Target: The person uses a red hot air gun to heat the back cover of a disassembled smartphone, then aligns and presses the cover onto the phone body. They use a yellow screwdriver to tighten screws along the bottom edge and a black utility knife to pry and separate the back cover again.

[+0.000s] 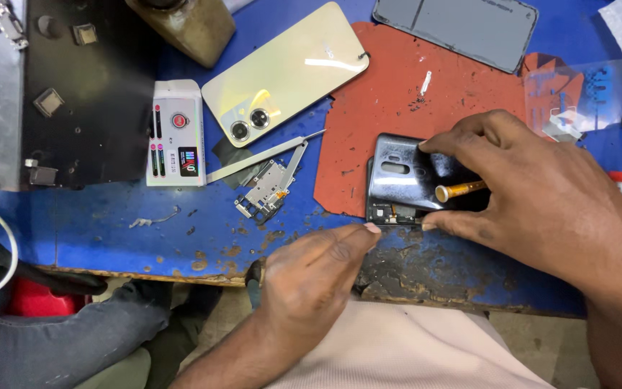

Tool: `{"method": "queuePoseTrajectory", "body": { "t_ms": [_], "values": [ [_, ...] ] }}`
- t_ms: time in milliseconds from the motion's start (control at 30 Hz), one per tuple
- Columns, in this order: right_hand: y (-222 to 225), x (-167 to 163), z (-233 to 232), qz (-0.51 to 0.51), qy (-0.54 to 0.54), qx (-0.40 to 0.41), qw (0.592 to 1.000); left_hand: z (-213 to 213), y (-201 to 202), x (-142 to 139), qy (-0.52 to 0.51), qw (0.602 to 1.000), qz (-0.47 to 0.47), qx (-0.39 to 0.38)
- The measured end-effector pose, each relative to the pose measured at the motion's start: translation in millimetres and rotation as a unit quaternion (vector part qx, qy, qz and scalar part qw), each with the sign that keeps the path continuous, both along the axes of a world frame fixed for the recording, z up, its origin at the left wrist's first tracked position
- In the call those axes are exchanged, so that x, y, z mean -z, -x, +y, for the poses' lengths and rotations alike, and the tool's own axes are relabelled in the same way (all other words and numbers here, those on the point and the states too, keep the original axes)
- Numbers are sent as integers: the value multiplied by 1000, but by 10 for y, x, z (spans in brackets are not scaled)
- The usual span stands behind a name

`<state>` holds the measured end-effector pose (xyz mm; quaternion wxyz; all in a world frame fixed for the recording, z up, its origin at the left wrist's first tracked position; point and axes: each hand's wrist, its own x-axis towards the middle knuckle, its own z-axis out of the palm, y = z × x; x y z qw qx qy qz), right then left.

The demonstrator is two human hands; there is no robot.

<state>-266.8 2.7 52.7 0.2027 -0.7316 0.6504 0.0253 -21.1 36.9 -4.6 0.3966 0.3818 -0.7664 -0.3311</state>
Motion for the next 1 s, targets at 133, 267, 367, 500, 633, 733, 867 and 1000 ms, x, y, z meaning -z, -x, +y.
{"method": "queuePoseTrajectory", "body": {
  "t_ms": [133, 267, 367, 500, 633, 733, 867, 1000],
  "values": [
    [-10, -2, 16, -6, 12, -2, 1000, -1, 43, -3, 19, 999, -23, 15],
    [-13, 0, 27, 11, -4, 12, 1000, -6, 88, 25, -26, 999, 20, 6],
    [-12, -1, 27, 14, -20, 7, 1000, -11, 87, 37, -49, 998, 32, -3],
    [-13, 10, 17, 4, -11, 1, 1000, -31, 84, 31, -32, 999, 15, -6],
    [0, 15, 25, -7, 3, -7, 1000, -32, 129, -1, -6, 1000, -17, -22],
    [17, 27, 26, -3, -8, -3, 1000, -39, 206, -4, -8, 1000, -13, -27],
    [25, 60, 36, 13, -27, 8, 1000, -40, 263, -16, -3, 999, -46, -26],
    [34, 80, 62, -3, 28, -22, 999, -35, 301, -29, 3, 997, -65, -30]
  ]
}}
